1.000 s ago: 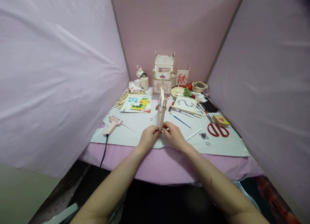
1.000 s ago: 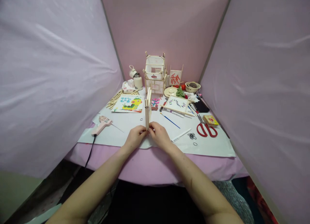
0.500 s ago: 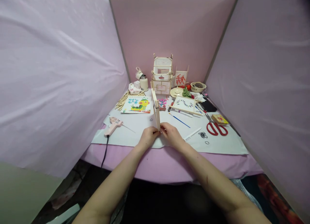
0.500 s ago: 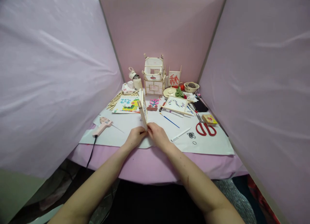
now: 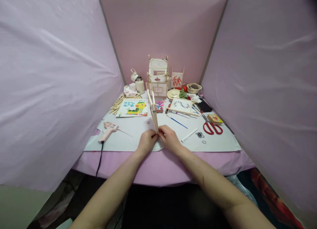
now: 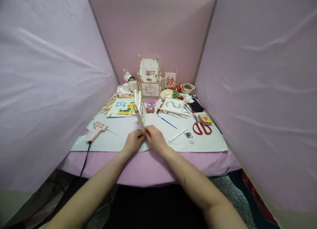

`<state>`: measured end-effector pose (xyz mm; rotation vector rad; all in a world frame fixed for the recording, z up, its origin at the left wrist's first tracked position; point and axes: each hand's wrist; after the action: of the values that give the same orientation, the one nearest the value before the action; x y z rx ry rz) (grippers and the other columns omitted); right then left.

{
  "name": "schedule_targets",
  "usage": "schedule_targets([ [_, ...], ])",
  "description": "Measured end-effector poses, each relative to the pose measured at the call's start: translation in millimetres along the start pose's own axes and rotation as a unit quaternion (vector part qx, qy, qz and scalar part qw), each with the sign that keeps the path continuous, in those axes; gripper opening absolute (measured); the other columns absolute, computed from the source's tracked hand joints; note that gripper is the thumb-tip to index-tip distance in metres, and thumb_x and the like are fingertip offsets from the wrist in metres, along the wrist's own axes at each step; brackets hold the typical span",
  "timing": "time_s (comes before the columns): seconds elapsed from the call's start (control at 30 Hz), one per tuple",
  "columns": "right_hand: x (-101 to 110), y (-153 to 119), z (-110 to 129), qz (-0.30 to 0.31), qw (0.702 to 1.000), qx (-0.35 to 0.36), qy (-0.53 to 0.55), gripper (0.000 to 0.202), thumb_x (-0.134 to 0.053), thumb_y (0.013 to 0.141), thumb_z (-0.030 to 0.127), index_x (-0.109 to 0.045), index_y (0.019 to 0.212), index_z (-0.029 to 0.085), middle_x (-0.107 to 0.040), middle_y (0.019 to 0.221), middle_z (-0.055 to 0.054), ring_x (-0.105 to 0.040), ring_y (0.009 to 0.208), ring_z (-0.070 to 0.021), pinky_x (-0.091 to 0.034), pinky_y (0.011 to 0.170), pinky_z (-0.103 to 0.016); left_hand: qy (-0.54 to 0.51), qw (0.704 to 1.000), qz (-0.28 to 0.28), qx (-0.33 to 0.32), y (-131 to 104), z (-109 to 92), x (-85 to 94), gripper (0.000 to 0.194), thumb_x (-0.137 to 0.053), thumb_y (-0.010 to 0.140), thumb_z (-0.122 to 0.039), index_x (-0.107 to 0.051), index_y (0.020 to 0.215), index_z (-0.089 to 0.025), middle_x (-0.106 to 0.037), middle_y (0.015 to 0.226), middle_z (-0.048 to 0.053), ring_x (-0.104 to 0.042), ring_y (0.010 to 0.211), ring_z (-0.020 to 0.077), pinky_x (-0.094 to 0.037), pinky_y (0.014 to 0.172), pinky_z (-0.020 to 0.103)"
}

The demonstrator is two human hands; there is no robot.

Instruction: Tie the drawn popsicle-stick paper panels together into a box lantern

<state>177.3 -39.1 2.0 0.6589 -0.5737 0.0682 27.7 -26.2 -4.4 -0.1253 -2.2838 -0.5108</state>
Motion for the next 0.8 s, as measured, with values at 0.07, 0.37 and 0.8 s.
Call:
schedule_targets([
  [0.07,4.7,-1.0,-0.7,-0.03,0.999,0.001,0.037,0.019,-0.053,0.089,0.019,-0.059,0.107,0.021,-0.061,0.097,-0.005,-0.059,0.083,-0.0172,-0.048,0.079,-0.031,-0.001,1.0,-0.028,-0.009,0.8,-0.2,2.3,0.018,-0.057,0.084,-0.02,-0.068,0.069,-0.015,-0.067,0.075,0.005,-0.06,0.071,0.0156,-0.041,0.067,0.025],
  [0.37,9.5,45.5,-23.3,0.063,0.994,-0.059,-0.073,0.015,-0.053,0.086,0.012,-0.066,0.087,0.018,-0.067,0.092,-0.006,-0.059,0.087,-0.0177,-0.044,0.083,-0.03,-0.053,0.987,-0.15,0.011,3.8,14.1,47.4,0.017,-0.063,0.082,-0.031,-0.072,0.077,-0.018,-0.07,0.086,0.005,-0.063,0.081,0.017,-0.045,0.075,0.025],
  [0.8,-50.6,92.9,-32.3,0.09,0.988,-0.096,-0.082,0.011,-0.058,0.078,0.01,-0.066,0.072,0.014,-0.064,0.088,-0.009,-0.054,0.089,-0.0197,-0.04,0.082,-0.031,-0.17,0.971,-0.154,0.073,4.0,30.6,58.4,0.017,-0.065,0.077,-0.033,-0.072,0.077,-0.017,-0.069,0.076,0.003,-0.06,0.075,0.0166,-0.044,0.072,0.026],
])
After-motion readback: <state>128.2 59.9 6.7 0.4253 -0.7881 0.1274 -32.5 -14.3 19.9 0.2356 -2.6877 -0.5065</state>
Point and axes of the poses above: each hand's wrist, its own y-axis towards the middle knuckle, its own x-axis out of the back of the hand, z = x × y
